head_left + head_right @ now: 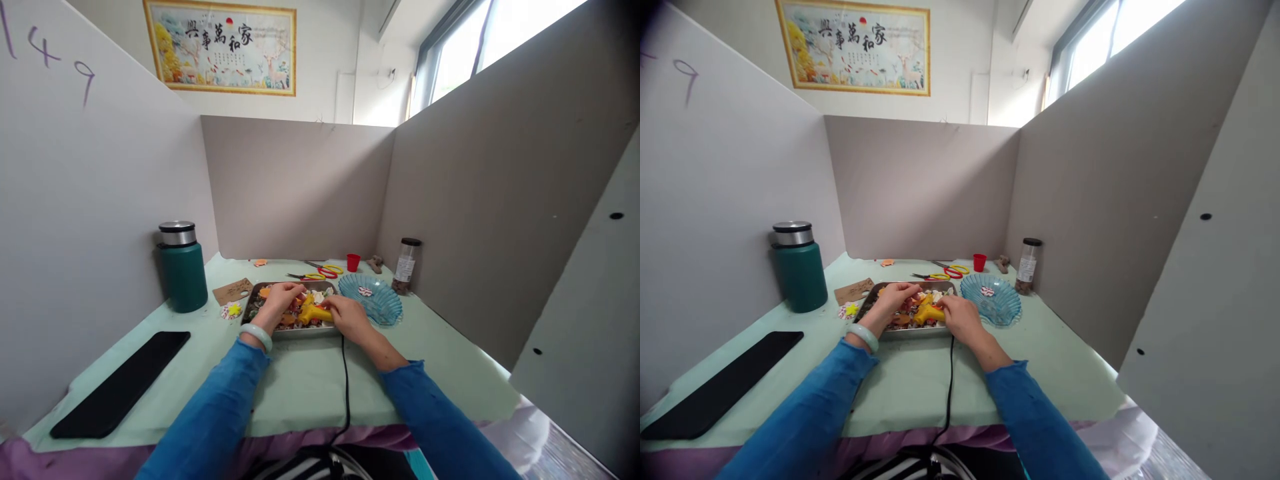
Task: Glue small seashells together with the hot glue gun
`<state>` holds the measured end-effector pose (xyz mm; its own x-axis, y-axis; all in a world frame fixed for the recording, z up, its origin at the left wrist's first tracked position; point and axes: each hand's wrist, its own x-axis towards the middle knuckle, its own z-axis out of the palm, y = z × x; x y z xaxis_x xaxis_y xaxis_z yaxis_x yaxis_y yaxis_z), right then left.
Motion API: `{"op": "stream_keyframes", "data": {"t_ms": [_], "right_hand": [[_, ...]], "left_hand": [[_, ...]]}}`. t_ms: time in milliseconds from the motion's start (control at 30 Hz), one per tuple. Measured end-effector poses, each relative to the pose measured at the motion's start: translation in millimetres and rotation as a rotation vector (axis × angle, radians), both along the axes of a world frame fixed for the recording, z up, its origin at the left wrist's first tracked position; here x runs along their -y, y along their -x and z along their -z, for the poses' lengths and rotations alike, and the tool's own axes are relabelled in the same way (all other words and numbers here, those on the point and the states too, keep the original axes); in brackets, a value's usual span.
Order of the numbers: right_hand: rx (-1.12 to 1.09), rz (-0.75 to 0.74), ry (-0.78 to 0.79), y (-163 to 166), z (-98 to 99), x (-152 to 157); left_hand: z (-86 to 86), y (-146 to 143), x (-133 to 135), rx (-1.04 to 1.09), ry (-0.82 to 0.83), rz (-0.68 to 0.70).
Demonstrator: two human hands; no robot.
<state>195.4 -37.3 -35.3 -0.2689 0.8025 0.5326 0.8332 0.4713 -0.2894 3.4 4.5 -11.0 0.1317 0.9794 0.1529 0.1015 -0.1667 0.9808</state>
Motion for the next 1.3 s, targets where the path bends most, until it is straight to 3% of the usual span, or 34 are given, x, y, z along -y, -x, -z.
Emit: {"op": "stream_keyframes", "data": {"t_ms": [200, 367, 467, 567, 633, 700, 833, 900, 1000, 1167, 1300], "right_hand": [[0.039, 0.029, 0.032, 1, -2.1, 2], [0.14, 0.08, 0.164, 12, -17.2, 5], [0.271, 0.126, 0.263, 23, -26.7, 2], [0.295, 0.143, 0.254, 27, -30.2, -7], [0.16, 0.103, 0.2, 24, -29.3, -15], [-0.11, 0.022, 0.215, 18, -27.5, -22], [-0.829, -0.182, 0.511, 5, -25.3, -26], [-1.042, -0.255, 0.597, 3, -25.2, -24], [-1.103, -0.299, 0.568, 5, -24.7, -19], [-0.979, -0.132, 0.402, 15, -20.6, -17], [-0.88, -0.074, 0.317, 17, -16.5, -20]], "left_hand": [[0.0, 0, -2, -0.01, -0.002, -0.004], [-4.5, 10, -4, -0.02, -0.054, -0.03], [-8.4, 22, -7, -0.241, -0.116, -0.153], [-11.5, 32, -11, -0.554, -0.238, -0.292], [-12.9, 37, -12, -0.681, -0.315, -0.34], [-13.6, 40, -13, -0.74, -0.345, -0.354], [-12.8, 40, -12, -0.86, -0.324, -0.354], [-11.6, 38, -11, -0.93, -0.315, -0.337], [-9.1, 33, -8, -0.981, -0.338, -0.244], [-5.4, 24, -3, -1.066, -0.38, -0.026], [-11.1, 31, 1, -1.176, -0.36, 0.007]]}}
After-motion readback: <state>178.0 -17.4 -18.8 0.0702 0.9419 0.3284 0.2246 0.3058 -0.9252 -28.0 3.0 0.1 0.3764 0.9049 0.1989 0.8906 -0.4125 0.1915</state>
